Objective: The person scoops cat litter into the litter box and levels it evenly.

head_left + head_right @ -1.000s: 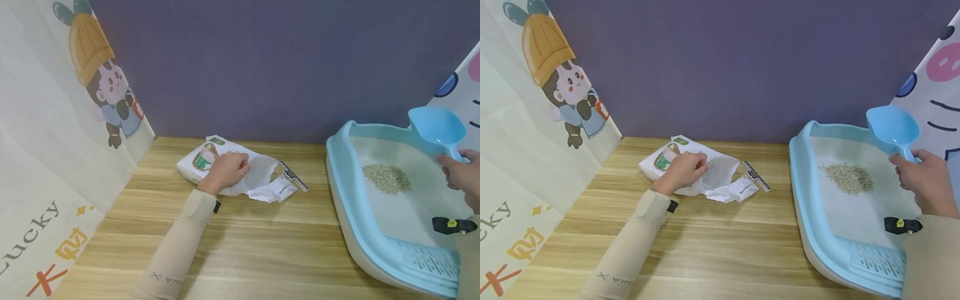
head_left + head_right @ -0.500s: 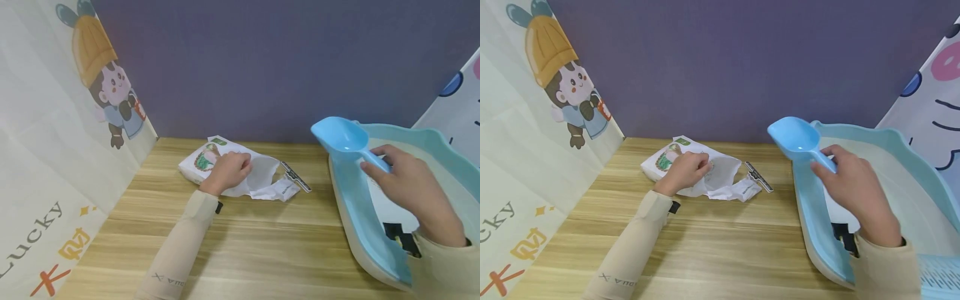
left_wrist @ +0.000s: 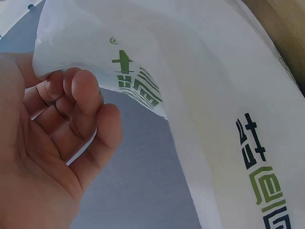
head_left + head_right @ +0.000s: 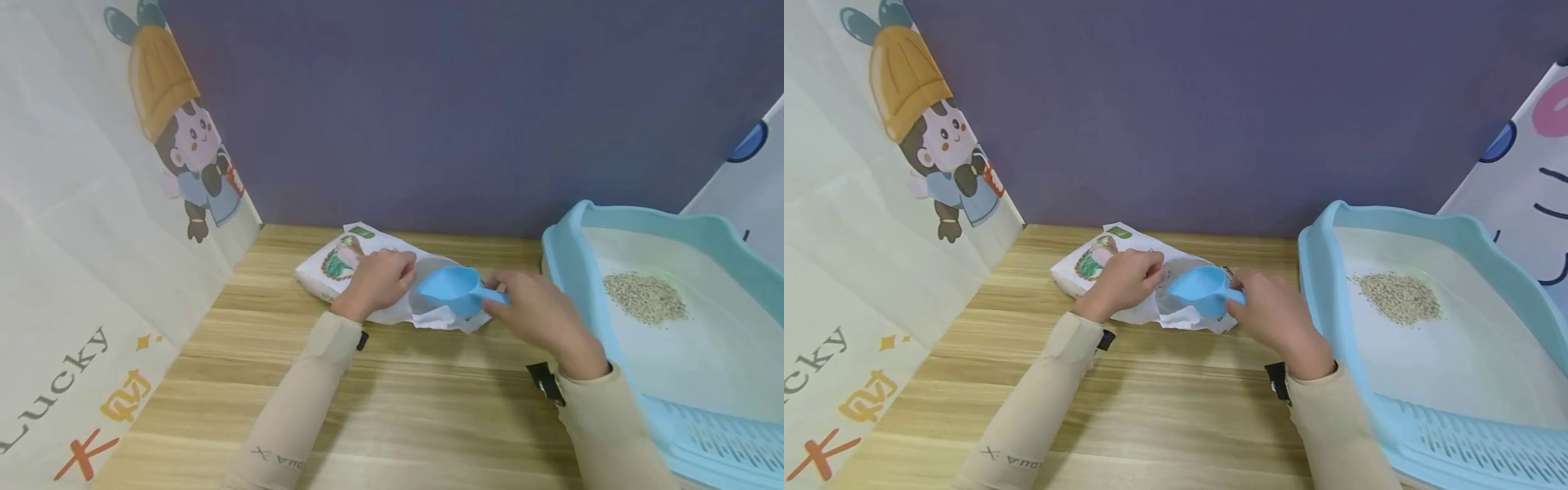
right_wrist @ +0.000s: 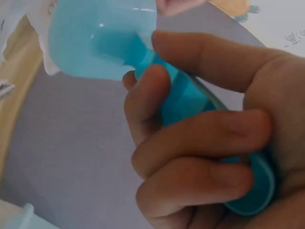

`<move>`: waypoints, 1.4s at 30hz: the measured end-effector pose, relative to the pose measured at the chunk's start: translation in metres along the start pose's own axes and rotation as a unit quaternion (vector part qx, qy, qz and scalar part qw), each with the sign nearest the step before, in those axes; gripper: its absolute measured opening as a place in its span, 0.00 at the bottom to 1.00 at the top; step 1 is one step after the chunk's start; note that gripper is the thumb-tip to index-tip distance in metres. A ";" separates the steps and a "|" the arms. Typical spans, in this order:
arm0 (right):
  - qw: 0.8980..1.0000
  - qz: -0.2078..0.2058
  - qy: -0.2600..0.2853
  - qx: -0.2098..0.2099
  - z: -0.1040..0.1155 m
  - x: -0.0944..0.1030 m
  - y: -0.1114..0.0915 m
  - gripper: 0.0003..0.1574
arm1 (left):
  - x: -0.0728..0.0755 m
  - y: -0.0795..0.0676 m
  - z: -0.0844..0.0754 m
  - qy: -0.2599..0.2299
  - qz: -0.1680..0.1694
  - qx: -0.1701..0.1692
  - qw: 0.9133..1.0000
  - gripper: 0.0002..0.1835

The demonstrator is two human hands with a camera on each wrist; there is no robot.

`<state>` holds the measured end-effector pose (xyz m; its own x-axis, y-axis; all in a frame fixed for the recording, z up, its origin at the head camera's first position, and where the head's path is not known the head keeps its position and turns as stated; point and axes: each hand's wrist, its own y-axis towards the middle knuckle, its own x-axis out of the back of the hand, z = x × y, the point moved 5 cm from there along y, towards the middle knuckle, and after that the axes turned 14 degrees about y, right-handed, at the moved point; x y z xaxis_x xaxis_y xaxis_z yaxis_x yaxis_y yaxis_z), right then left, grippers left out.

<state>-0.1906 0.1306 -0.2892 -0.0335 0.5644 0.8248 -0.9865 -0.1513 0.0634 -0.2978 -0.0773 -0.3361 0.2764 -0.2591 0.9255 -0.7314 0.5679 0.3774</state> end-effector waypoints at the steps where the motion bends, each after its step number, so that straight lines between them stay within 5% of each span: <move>1: 1.000 0.001 0.004 0.006 0.001 -0.004 0.005 0.12 | 0.000 0.000 0.000 0.002 -0.001 0.000 1.000 0.18; 10: 0.999 0.029 -0.016 -0.002 0.002 -0.029 0.036 0.19 | 0.002 0.000 -0.004 0.017 0.002 -0.003 1.000 0.18; 23: 0.996 0.080 0.014 0.024 -0.004 -0.042 0.045 0.19 | 0.004 0.000 -0.011 0.033 -0.003 -0.022 0.999 0.17; 42: 0.994 0.081 0.044 0.051 -0.012 -0.064 0.061 0.17 | 0.000 0.000 -0.010 0.040 0.000 -0.023 0.999 0.17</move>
<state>-0.2503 0.0947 -0.3450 -0.2095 0.5935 0.7771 -0.9456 -0.3254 -0.0064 -0.2915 -0.0691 -0.3361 0.3265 -0.1977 0.9243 -0.7019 0.6042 0.3772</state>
